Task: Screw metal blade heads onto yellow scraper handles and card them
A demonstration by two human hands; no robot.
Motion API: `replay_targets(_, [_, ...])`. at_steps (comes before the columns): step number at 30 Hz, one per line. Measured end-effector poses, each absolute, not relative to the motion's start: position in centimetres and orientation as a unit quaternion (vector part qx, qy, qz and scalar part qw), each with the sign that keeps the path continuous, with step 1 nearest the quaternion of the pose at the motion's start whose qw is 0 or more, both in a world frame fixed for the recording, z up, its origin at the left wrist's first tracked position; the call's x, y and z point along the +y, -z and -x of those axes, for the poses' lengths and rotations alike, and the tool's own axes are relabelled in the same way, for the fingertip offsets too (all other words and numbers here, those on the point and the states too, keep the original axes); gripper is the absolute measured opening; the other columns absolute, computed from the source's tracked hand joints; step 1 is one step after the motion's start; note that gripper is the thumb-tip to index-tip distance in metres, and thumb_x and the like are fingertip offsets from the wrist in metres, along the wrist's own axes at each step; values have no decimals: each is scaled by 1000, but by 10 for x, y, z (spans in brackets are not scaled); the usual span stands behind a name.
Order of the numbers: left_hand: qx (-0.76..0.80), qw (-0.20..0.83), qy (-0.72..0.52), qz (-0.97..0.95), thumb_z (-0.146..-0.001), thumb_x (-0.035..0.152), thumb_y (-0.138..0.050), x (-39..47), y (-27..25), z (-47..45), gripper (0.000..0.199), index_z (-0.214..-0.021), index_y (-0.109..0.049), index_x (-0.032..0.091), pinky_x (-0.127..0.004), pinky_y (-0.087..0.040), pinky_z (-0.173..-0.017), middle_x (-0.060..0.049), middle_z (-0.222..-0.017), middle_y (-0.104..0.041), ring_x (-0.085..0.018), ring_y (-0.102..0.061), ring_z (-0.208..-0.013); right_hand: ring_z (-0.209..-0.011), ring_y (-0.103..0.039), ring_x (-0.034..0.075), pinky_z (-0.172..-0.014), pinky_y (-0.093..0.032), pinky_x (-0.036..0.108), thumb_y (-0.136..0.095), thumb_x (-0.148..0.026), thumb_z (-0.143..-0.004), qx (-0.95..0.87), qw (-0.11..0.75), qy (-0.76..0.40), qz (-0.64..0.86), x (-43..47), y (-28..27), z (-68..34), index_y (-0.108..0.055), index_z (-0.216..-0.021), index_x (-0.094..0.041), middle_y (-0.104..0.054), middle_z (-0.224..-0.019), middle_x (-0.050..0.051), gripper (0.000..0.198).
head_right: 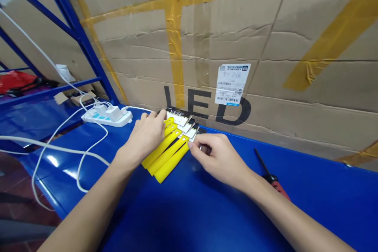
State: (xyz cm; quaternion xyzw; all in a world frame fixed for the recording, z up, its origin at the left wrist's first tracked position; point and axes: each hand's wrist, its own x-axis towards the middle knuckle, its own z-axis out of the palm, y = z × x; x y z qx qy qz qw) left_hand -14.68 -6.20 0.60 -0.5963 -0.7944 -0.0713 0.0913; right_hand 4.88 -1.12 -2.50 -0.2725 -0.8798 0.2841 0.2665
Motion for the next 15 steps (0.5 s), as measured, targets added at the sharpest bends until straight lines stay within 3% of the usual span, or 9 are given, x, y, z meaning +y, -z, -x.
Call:
replay_targets(11, [-778,77,103,614,-92,6,-41,-57,1,162,34,-123,-51,15,-49,-51,-78,-21,-108,-68,-36,-63,-100,-53,-42,11,-52,-30,28,-52,-44,-93,-823,292,-338,350,2,39,-49,-55,-60,-19,-49,-53,-3,41])
replay_targets(13, [-767,96,135,620,-93,6,-41,-57,-5,160,33,-124,-49,14,-48,-50,-80,-21,-109,-67,-34,-63,-100,-56,-47,12,-54,-35,27,-56,-45,-92,-777,342,-359,388,7,40,-53,-59,-67,-20,-55,-59,-2,35])
replay_targets(15, [-734,120,190,641,-94,9,-44,-58,-11,156,28,-122,-48,14,-45,-50,-81,-18,-108,-66,-31,-63,-99,-65,-58,15,-58,-44,27,-60,-46,-90,-702,401,-416,416,13,38,-59,-64,-86,-21,-67,-76,1,26])
